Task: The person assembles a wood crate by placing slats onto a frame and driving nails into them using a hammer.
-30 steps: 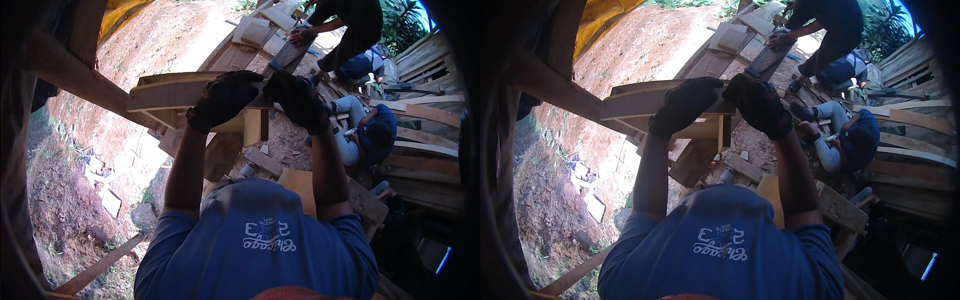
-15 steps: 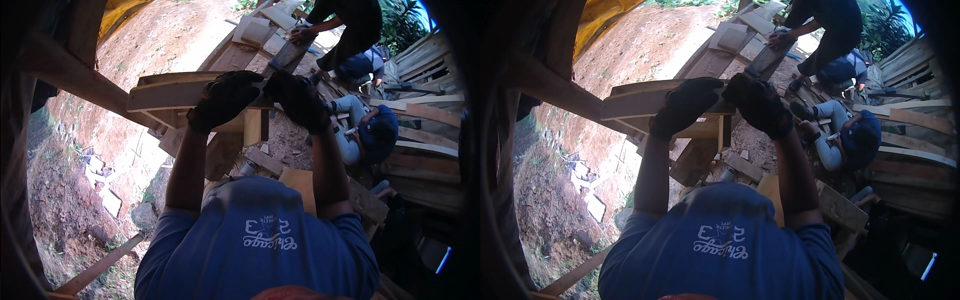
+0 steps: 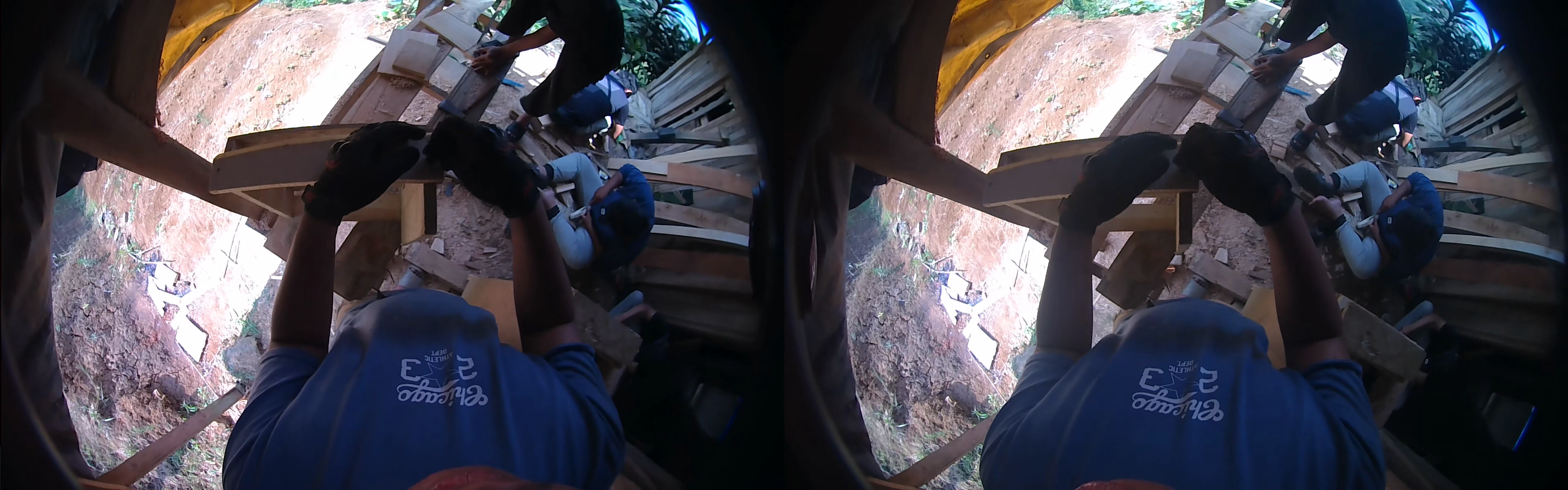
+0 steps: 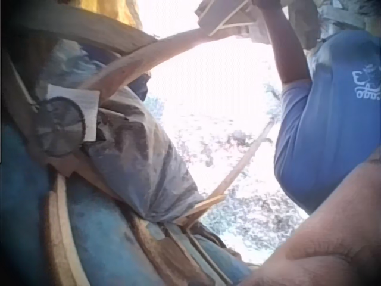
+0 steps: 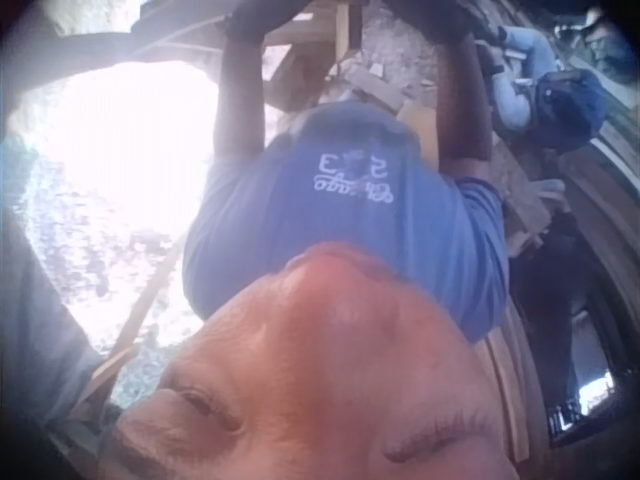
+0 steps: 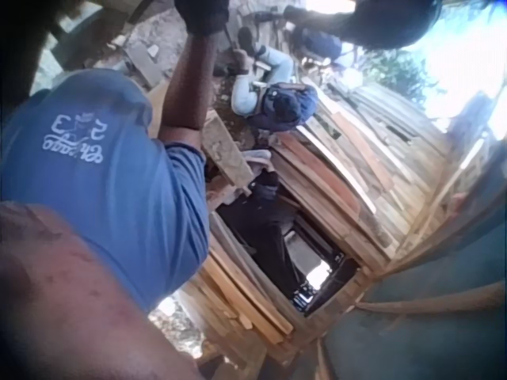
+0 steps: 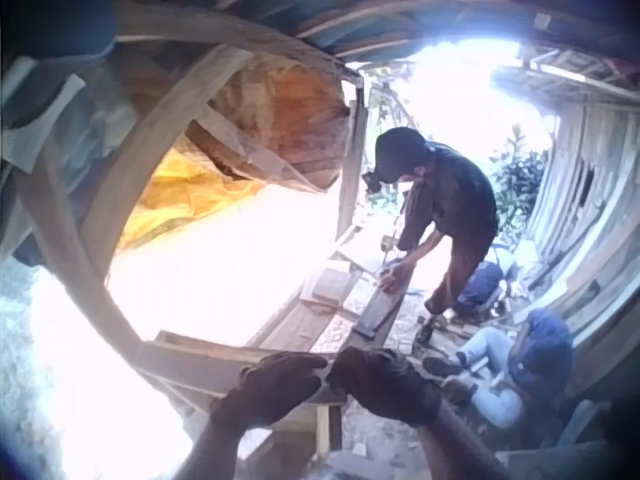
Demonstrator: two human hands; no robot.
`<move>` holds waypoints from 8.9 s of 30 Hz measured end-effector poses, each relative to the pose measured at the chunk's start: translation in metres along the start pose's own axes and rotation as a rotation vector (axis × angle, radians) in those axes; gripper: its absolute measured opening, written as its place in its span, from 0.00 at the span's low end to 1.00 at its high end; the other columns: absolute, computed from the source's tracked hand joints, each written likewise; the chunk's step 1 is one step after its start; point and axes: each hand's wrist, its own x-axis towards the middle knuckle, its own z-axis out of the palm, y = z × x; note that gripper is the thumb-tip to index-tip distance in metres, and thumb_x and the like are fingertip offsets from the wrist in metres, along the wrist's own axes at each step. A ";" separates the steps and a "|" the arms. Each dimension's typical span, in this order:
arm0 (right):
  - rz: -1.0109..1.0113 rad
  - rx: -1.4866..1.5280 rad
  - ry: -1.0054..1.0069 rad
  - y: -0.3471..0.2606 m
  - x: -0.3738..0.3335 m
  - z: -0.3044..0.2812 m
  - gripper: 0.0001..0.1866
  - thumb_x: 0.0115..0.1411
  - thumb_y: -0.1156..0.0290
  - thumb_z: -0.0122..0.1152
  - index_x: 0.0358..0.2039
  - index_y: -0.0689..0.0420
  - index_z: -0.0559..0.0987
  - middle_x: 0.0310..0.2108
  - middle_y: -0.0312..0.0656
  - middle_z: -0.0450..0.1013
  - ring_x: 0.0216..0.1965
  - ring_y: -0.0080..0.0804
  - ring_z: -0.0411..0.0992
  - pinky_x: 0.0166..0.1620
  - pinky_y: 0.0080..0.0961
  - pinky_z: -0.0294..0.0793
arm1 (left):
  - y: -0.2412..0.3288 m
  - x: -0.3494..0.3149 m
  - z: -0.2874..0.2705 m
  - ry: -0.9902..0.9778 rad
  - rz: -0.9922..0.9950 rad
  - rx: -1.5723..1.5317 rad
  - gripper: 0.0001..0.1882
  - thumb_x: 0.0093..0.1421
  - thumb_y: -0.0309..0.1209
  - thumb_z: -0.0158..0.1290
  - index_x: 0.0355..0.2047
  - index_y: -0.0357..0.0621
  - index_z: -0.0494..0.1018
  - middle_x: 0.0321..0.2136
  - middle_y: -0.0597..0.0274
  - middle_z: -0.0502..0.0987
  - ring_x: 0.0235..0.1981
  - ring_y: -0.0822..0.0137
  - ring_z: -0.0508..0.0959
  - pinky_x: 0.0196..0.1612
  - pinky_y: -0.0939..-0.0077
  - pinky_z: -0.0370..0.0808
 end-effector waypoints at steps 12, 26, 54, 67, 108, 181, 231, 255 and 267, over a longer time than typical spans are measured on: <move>0.307 0.124 -0.006 0.016 -0.029 0.020 0.16 0.71 0.74 0.58 0.57 0.58 0.80 0.55 0.41 0.80 0.58 0.32 0.78 0.63 0.32 0.76 | -0.003 -0.001 0.003 0.013 0.091 0.061 0.16 0.64 0.20 0.63 0.53 0.39 0.82 0.52 0.52 0.83 0.54 0.58 0.83 0.58 0.67 0.81; 0.083 -0.295 0.011 0.011 -0.009 0.009 0.12 0.61 0.68 0.69 0.45 0.54 0.83 0.44 0.42 0.80 0.43 0.46 0.81 0.43 0.41 0.80 | 0.009 0.015 0.010 -0.100 -0.036 -0.052 0.13 0.59 0.20 0.65 0.45 0.40 0.84 0.48 0.52 0.84 0.51 0.57 0.84 0.56 0.64 0.81; -0.130 -0.426 0.114 0.007 -0.012 0.005 0.21 0.60 0.68 0.68 0.54 0.54 0.79 0.46 0.44 0.78 0.46 0.48 0.77 0.51 0.46 0.77 | -0.060 0.006 0.015 -0.192 0.180 0.036 0.20 0.67 0.24 0.58 0.59 0.45 0.76 0.57 0.58 0.79 0.60 0.62 0.78 0.64 0.65 0.74; -0.085 -0.427 0.172 -0.018 -0.009 0.009 0.17 0.59 0.71 0.69 0.50 0.46 0.85 0.45 0.39 0.81 0.43 0.39 0.80 0.44 0.36 0.79 | -0.037 0.019 0.011 -0.166 0.183 -0.190 0.16 0.57 0.25 0.67 0.47 0.43 0.83 0.47 0.54 0.84 0.50 0.55 0.83 0.56 0.64 0.81; 2.074 -1.136 0.116 -0.302 -0.487 0.032 0.26 0.71 0.54 0.54 0.54 0.66 0.80 0.37 0.60 0.81 0.45 0.59 0.80 0.45 0.49 0.80 | -0.027 0.034 0.026 -0.273 0.057 -0.259 0.09 0.59 0.17 0.61 0.40 0.35 0.85 0.41 0.55 0.85 0.44 0.62 0.86 0.51 0.67 0.84; 0.697 -0.738 0.005 -0.129 -0.078 -0.029 0.26 0.75 0.58 0.55 0.70 0.52 0.72 0.65 0.40 0.73 0.60 0.32 0.74 0.56 0.36 0.73 | -0.019 0.025 0.012 -0.322 0.011 -0.552 0.11 0.70 0.23 0.56 0.49 0.28 0.79 0.45 0.48 0.84 0.48 0.59 0.86 0.54 0.63 0.86; 1.033 0.696 0.607 -0.066 -0.028 0.028 0.20 0.66 0.69 0.71 0.56 0.60 0.78 0.36 0.36 0.82 0.21 0.13 0.70 0.20 0.15 0.63 | 0.008 0.036 0.005 -0.103 -0.191 -0.435 0.10 0.64 0.22 0.62 0.46 0.35 0.86 0.43 0.55 0.87 0.42 0.69 0.86 0.49 0.74 0.83; 0.751 0.385 0.521 -0.041 0.003 0.014 0.20 0.60 0.71 0.73 0.52 0.59 0.80 0.37 0.39 0.82 0.33 0.26 0.81 0.33 0.26 0.78 | -0.012 0.031 0.016 -0.121 0.168 -0.088 0.15 0.57 0.25 0.69 0.46 0.46 0.86 0.45 0.57 0.87 0.47 0.64 0.87 0.54 0.68 0.84; 0.331 -0.289 0.227 -0.048 0.006 0.006 0.14 0.65 0.68 0.70 0.49 0.56 0.80 0.42 0.45 0.78 0.42 0.43 0.82 0.42 0.37 0.81 | -0.039 0.030 0.019 -0.120 0.263 0.001 0.19 0.55 0.25 0.70 0.48 0.49 0.85 0.51 0.57 0.85 0.62 0.53 0.78 0.66 0.57 0.75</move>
